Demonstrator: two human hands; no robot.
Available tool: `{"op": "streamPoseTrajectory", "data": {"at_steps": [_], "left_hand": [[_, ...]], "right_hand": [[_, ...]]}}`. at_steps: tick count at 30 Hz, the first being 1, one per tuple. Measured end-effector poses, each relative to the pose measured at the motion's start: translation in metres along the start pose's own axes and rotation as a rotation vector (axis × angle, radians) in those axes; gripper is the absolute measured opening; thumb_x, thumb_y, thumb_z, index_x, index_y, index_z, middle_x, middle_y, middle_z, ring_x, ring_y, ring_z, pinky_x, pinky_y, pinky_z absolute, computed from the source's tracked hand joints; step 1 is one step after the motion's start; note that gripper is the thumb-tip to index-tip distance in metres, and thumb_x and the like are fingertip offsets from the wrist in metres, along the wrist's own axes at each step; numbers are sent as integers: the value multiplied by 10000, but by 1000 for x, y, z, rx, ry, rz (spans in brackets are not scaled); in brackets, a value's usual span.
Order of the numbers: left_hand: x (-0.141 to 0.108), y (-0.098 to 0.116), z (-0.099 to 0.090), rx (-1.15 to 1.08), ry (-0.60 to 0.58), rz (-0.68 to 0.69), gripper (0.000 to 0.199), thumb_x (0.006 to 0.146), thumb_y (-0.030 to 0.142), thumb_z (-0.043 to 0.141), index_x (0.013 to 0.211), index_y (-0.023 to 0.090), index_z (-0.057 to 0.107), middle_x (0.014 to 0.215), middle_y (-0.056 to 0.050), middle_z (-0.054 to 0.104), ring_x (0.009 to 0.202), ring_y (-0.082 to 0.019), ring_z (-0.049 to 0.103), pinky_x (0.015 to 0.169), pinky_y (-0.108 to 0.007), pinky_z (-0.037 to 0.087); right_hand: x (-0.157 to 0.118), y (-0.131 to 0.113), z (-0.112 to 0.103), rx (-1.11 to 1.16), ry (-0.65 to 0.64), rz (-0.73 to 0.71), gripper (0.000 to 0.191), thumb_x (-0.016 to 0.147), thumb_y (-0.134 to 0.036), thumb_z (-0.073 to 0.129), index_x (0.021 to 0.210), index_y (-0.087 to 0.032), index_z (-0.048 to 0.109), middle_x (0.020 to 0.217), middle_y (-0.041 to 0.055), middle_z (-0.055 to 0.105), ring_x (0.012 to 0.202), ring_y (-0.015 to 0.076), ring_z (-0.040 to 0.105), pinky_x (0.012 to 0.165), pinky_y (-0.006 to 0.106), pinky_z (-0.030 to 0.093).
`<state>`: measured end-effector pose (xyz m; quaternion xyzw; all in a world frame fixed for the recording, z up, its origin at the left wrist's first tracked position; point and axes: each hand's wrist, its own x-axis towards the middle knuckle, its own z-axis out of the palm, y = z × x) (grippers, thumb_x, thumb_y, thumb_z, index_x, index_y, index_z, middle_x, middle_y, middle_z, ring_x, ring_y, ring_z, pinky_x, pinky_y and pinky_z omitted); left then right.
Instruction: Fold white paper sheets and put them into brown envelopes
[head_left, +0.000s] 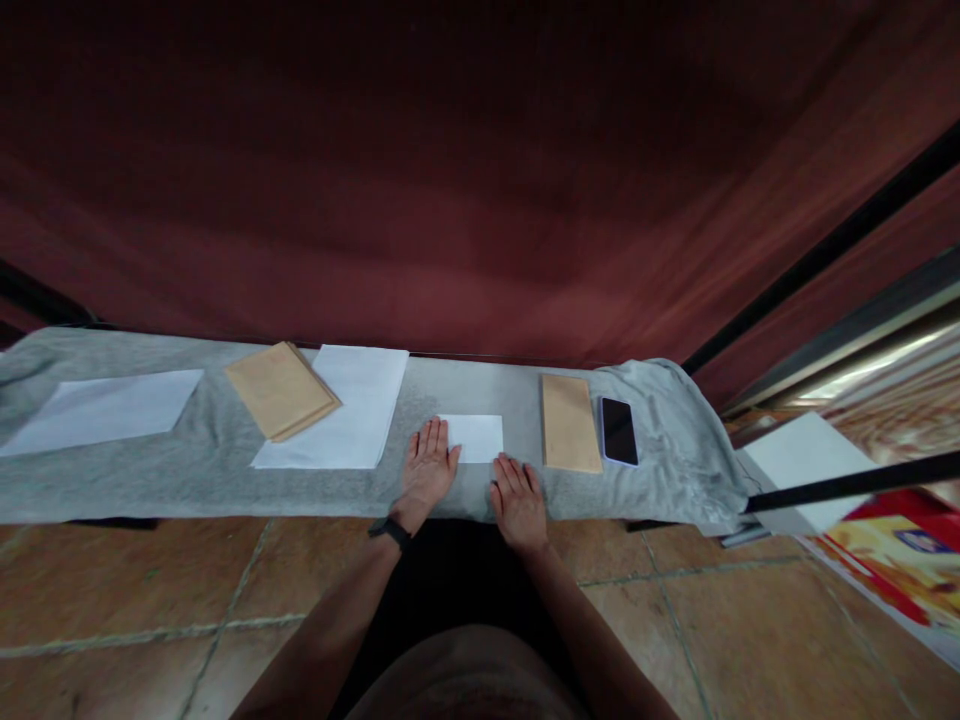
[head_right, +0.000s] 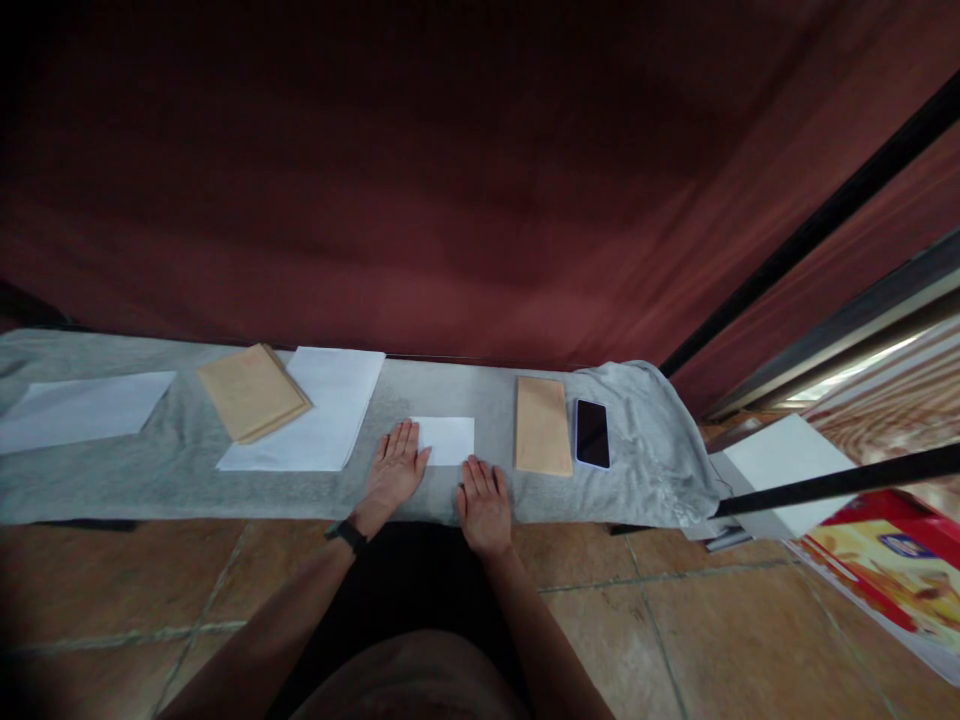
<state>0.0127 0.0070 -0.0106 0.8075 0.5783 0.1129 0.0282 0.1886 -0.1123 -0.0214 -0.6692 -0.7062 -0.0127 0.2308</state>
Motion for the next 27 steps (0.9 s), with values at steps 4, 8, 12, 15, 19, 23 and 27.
{"op": "streamPoseTrajectory", "data": {"at_steps": [4, 8, 12, 15, 19, 23, 27], "left_hand": [[-4, -4, -1, 4, 23, 12, 644, 1041, 403, 263, 1573, 47, 334, 1621, -178, 370, 1537, -288, 292, 1262, -494, 203], [-5, -5, -2, 7, 25, 25, 647, 1040, 403, 261, 1574, 44, 329, 1614, -188, 379, 1535, -297, 297, 1259, -501, 207], [-5, -5, -2, 3, 16, 25, 640, 1037, 396, 271, 1588, 71, 305, 1616, -181, 379, 1538, -286, 290, 1249, -514, 235], [-5, -5, -1, 17, 21, 21, 631, 1038, 394, 277, 1589, 89, 313, 1620, -164, 378, 1538, -273, 292, 1251, -496, 234], [-5, -5, -1, 32, 20, 22, 632, 1039, 402, 275, 1575, 73, 342, 1623, -162, 373, 1538, -279, 292, 1256, -491, 229], [-5, -5, -3, 30, 20, 21, 637, 1038, 403, 280, 1569, 58, 350, 1616, -174, 380, 1535, -288, 297, 1252, -505, 239], [-5, -5, -4, 39, 25, 33, 625, 1041, 392, 272, 1567, 64, 356, 1612, -169, 387, 1529, -278, 315, 1255, -494, 235]], "right_hand": [[10, -1, -4, 48, 1, 48, 428, 1079, -272, 363, 1445, -171, 561, 1465, 85, 604, 1389, 215, 518, 1230, 451, 291], [31, -8, -2, 111, -55, -12, 437, 1083, -292, 352, 1437, -170, 576, 1479, 82, 591, 1399, 188, 511, 1227, 399, 321], [52, -12, 10, 105, -142, -115, 444, 1082, -345, 380, 1471, -209, 545, 1529, 60, 537, 1423, 196, 488, 1223, 403, 337], [62, -5, 17, 61, -147, -114, 452, 1078, -355, 389, 1485, -215, 528, 1564, 70, 488, 1436, 218, 474, 1231, 442, 318], [72, 11, 21, 11, -111, -74, 489, 1074, -355, 390, 1526, -185, 467, 1583, 94, 454, 1462, 231, 440, 1240, 458, 289], [79, 22, 24, -29, -80, -35, 523, 1071, -354, 388, 1549, -143, 425, 1594, 117, 428, 1471, 247, 425, 1238, 468, 287], [83, 26, 27, -52, -45, 6, 527, 1070, -353, 373, 1549, -141, 427, 1583, 135, 439, 1462, 268, 438, 1227, 495, 293]]}}
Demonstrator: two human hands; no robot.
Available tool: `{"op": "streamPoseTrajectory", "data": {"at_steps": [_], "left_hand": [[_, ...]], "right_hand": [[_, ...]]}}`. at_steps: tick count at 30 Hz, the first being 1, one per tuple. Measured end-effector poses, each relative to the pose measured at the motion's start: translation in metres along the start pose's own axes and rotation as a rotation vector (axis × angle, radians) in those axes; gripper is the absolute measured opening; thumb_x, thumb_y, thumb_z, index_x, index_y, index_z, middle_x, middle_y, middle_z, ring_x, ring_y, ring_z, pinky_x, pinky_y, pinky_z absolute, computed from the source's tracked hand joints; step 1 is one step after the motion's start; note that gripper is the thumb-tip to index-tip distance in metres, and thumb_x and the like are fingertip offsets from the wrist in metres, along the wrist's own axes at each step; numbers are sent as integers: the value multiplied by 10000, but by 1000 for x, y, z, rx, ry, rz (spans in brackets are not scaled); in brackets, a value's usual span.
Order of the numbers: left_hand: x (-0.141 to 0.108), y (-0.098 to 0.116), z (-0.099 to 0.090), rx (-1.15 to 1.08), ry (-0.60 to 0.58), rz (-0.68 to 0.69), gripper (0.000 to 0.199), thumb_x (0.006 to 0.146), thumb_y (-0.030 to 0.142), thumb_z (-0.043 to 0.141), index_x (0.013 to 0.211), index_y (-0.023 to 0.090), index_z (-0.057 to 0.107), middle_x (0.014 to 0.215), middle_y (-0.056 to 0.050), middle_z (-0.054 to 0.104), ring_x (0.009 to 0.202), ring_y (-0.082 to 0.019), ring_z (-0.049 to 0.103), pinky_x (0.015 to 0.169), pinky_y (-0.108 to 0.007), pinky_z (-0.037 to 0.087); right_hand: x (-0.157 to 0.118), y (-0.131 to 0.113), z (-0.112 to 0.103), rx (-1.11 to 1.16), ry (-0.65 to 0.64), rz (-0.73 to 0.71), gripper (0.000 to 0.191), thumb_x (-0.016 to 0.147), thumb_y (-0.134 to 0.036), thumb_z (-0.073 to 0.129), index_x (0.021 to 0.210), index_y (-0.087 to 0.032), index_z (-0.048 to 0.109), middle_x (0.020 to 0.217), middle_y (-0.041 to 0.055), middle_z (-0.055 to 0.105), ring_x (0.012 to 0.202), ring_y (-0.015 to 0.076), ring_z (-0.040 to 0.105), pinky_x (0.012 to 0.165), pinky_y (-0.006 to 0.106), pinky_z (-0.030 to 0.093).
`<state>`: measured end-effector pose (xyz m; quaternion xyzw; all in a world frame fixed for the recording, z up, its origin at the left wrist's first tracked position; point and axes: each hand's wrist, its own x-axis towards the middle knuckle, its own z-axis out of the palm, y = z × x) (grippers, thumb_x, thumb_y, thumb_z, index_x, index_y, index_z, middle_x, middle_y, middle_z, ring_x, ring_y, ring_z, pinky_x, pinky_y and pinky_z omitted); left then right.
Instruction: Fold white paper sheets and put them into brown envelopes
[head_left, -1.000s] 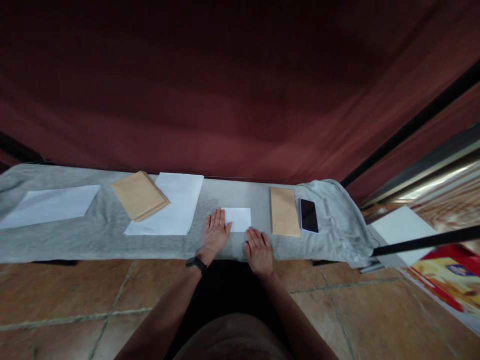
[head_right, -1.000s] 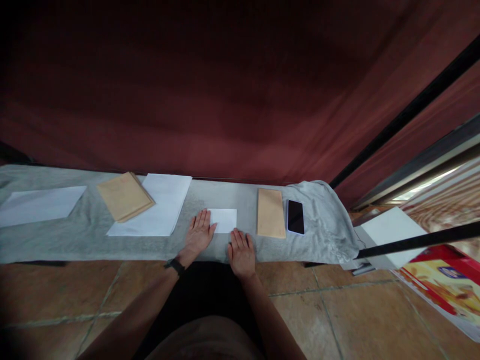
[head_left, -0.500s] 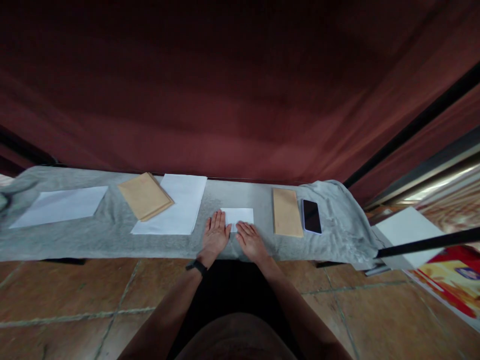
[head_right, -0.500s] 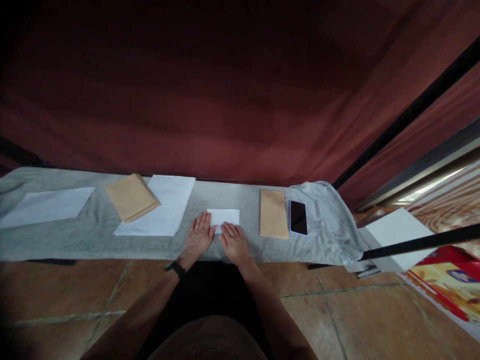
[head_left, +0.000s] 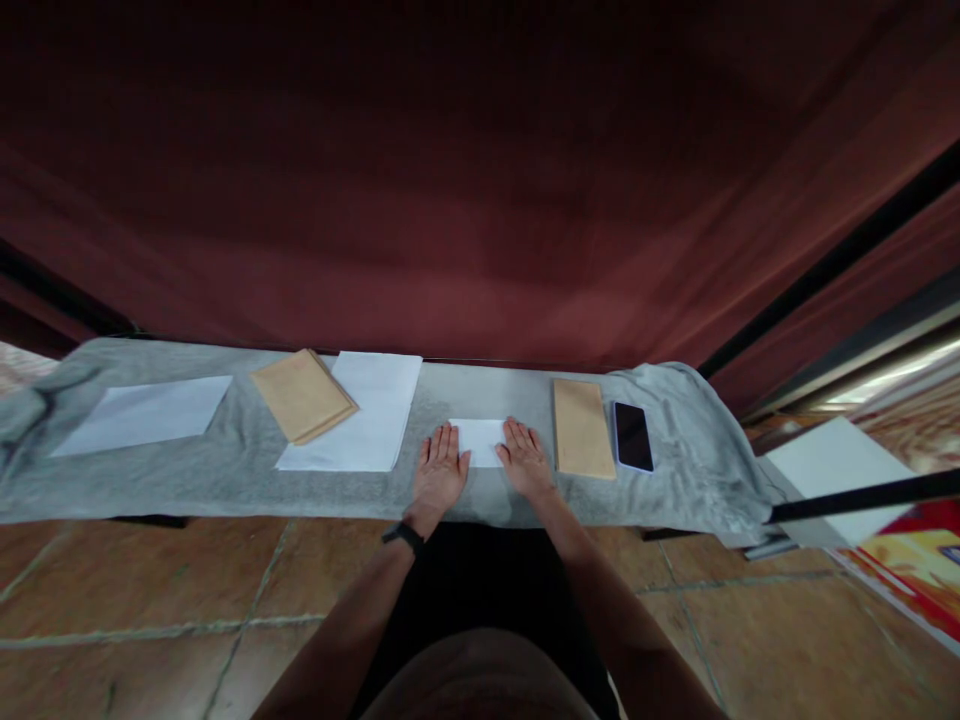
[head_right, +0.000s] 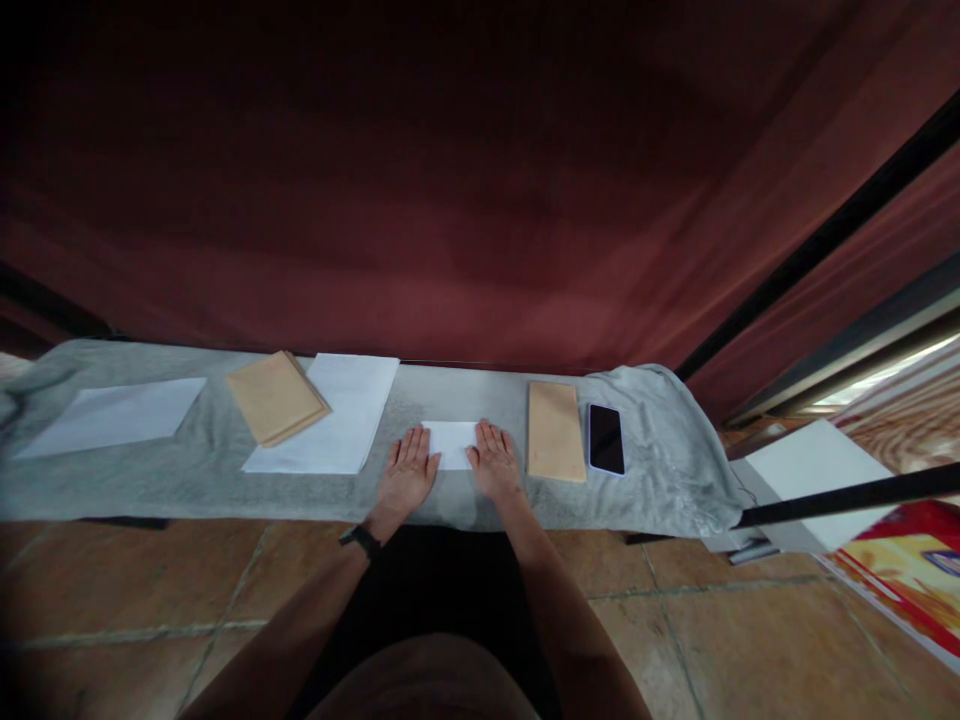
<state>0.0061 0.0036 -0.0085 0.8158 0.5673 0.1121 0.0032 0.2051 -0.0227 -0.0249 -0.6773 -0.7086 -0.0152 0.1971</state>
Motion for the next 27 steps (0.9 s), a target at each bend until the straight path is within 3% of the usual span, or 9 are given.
{"op": "streamPoseTrajectory", "data": {"at_steps": [10, 16, 19, 22, 27], "left_hand": [[-10, -7, -5, -34, 34, -53, 603, 1033, 347, 271, 1546, 55, 395, 1593, -173, 420, 1508, -286, 358, 1247, -498, 262], [-20, -18, -11, -32, 54, -64, 562, 1029, 328, 304, 1534, 119, 434, 1581, -141, 451, 1492, -279, 389, 1234, -494, 296], [-22, -22, -15, -44, -5, 85, 515, 1029, 278, 308, 1495, 164, 496, 1577, -100, 466, 1484, -265, 404, 1234, -490, 304], [-20, -25, -20, -43, -92, 244, 478, 1023, 223, 309, 1415, 180, 579, 1531, -93, 531, 1445, -240, 463, 1222, -465, 337], [-13, -24, -29, 39, -190, 324, 496, 942, 78, 362, 1365, 169, 606, 1487, -131, 573, 1390, -237, 528, 1149, -423, 437]], "right_hand": [[-15, 11, -4, -13, 42, 52, 543, 1069, -361, 372, 1566, -145, 398, 1578, 136, 455, 1455, 292, 433, 1215, 516, 281], [-20, 11, -9, -5, 56, 87, 541, 1062, -352, 379, 1542, -109, 435, 1574, 145, 464, 1451, 306, 435, 1213, 508, 299], [-23, 9, -12, 28, 72, 66, 529, 1055, -301, 369, 1546, -114, 427, 1563, 144, 482, 1453, 269, 439, 1212, 480, 324], [-28, 7, -15, 56, 24, -49, 495, 1045, -292, 407, 1513, -155, 486, 1546, 117, 512, 1439, 239, 462, 1220, 457, 331], [-32, 4, -18, 44, -37, -130, 482, 1030, -353, 482, 1472, -168, 537, 1538, 110, 520, 1414, 238, 498, 1224, 456, 337]]}}
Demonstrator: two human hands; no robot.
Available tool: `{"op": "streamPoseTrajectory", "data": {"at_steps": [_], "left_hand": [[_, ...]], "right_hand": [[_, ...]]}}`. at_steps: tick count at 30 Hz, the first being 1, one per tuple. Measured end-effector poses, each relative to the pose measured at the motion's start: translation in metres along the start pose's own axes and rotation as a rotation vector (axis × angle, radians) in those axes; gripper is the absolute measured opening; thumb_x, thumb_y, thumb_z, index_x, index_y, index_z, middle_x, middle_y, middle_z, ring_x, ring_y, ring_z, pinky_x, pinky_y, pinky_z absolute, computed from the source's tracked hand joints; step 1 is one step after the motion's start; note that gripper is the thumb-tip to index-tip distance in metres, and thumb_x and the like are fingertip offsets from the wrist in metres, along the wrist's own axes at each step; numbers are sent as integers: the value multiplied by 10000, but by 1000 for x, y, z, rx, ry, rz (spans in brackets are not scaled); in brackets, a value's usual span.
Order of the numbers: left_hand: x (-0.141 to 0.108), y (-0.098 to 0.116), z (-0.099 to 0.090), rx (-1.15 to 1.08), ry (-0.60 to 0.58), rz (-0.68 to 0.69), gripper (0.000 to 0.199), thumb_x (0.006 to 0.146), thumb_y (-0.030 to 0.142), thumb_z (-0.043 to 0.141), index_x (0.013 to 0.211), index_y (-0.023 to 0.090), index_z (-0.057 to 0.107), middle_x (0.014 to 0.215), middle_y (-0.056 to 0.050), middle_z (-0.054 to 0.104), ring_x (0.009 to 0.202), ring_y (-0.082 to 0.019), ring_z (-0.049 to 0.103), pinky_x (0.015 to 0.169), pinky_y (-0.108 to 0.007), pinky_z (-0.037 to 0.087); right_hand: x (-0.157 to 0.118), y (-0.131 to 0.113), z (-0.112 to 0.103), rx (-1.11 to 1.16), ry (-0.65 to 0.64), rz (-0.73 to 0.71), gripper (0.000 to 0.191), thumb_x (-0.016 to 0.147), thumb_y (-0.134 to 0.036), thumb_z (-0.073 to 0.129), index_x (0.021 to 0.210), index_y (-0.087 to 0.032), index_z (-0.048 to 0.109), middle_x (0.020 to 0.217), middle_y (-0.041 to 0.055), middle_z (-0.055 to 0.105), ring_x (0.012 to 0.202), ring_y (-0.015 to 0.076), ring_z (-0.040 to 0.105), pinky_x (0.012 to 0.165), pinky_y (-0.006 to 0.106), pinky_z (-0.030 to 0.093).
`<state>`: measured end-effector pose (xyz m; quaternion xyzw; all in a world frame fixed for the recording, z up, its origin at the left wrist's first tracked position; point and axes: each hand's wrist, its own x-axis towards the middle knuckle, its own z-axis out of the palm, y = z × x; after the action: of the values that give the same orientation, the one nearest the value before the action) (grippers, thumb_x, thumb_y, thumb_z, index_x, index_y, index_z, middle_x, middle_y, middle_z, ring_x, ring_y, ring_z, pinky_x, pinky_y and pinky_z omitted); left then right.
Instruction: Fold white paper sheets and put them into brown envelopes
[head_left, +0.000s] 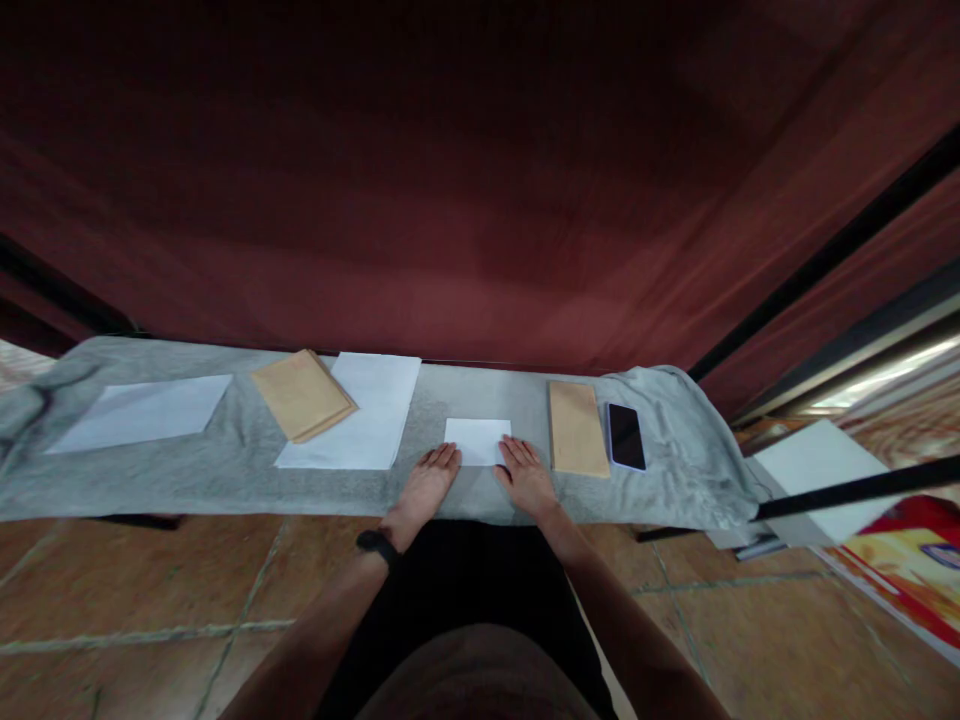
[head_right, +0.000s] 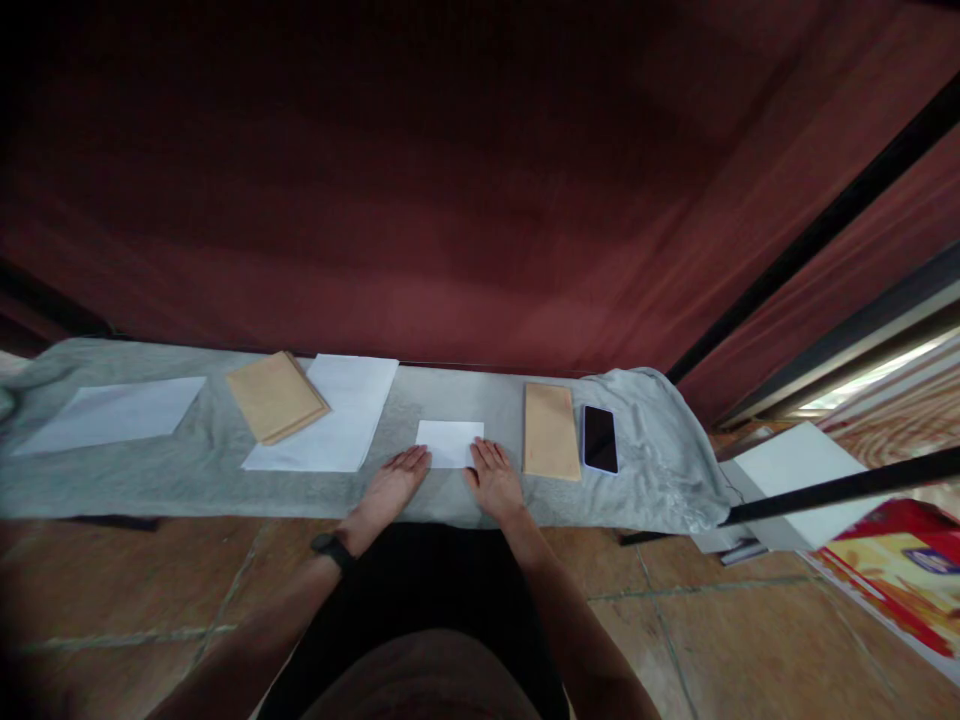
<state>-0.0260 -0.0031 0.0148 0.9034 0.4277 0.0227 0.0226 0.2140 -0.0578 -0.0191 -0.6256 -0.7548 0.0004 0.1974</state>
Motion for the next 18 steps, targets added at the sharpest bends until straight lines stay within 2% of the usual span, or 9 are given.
{"op": "streamPoseTrajectory", "data": {"at_steps": [7, 10, 13, 16, 18], "left_hand": [[10, 5, -19, 9, 24, 50, 471, 901, 19, 409, 1262, 197, 653, 1369, -121, 662, 1274, -220, 622, 1069, -352, 496], [11, 8, -30, -50, 91, -18, 346, 952, 103, 430, 1170, 204, 679, 1179, -105, 740, 1110, -229, 696, 980, -355, 537], [9, 7, -40, -200, 209, -74, 276, 1009, 240, 421, 1032, 219, 695, 1010, -83, 757, 989, -226, 706, 956, -363, 528], [11, 3, -47, -482, 345, -131, 245, 996, 360, 485, 952, 235, 692, 957, -51, 750, 949, -209, 687, 927, -340, 517], [16, 0, -49, -727, 427, -249, 244, 945, 435, 560, 924, 226, 685, 842, -17, 718, 822, -183, 664, 798, -298, 523]], "right_hand": [[3, -4, 0, -12, 2, 20, 464, 1002, -321, 537, 1428, -141, 574, 1525, 122, 533, 1415, 244, 498, 1211, 447, 354], [4, -4, -5, 55, 33, 42, 404, 976, -253, 550, 1364, -171, 629, 1467, 109, 599, 1366, 233, 548, 1198, 450, 371], [8, -2, -15, 231, 96, 80, 313, 967, -198, 514, 1203, -231, 717, 1290, 66, 724, 1230, 217, 642, 1159, 443, 413], [15, -1, -27, 491, 182, 192, 258, 984, -302, 499, 1045, -228, 739, 1046, 49, 781, 998, 213, 708, 955, 364, 538], [22, -2, -33, 616, 218, 302, 297, 977, -417, 503, 940, -214, 717, 849, 24, 745, 791, 195, 684, 731, 291, 545]]}}
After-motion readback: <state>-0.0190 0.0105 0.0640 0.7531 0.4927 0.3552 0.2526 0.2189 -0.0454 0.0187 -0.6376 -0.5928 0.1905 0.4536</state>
